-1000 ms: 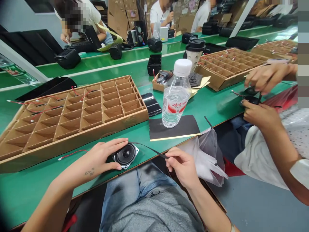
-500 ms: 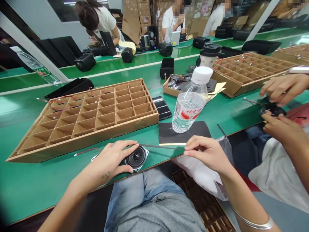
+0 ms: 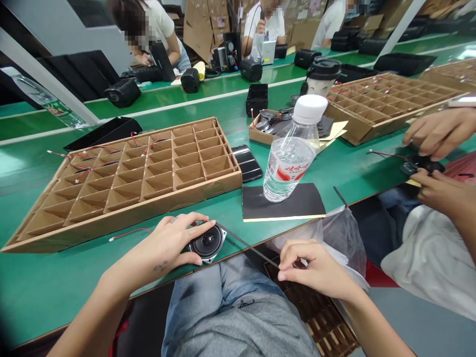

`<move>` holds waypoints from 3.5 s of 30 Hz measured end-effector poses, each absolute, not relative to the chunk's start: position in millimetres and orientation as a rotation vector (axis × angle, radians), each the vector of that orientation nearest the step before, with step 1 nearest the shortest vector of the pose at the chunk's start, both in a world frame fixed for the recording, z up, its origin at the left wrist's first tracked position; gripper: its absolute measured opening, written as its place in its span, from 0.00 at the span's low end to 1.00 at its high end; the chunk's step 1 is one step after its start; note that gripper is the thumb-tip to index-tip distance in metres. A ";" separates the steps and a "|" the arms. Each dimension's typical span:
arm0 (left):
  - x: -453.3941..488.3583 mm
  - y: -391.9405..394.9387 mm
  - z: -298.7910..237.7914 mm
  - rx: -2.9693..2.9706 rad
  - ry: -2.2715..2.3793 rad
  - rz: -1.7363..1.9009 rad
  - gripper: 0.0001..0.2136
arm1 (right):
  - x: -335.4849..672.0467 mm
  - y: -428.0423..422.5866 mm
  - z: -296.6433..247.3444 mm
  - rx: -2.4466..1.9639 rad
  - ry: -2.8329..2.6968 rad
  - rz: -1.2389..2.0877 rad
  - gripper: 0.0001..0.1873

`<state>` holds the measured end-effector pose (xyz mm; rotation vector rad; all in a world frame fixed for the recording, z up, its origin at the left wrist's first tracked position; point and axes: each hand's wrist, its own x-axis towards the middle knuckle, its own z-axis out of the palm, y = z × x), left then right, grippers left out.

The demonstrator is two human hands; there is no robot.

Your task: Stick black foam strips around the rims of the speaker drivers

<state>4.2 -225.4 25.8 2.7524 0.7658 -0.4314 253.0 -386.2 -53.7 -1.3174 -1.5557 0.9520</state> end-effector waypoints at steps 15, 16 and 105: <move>8.3 -227.7 32.6 2.825 0.720 -0.474 0.27 | 208.1 -393.1 -42.0 -1.183 -1.682 1.054 0.06; 8.1 -227.8 32.4 2.827 0.716 -0.474 0.26 | 205.5 -392.7 -41.7 -1.174 -1.687 1.056 0.06; -2.3 -219.3 10.2 2.804 0.612 -0.098 0.31 | 236.7 -335.5 -55.1 -1.376 -1.506 0.576 0.07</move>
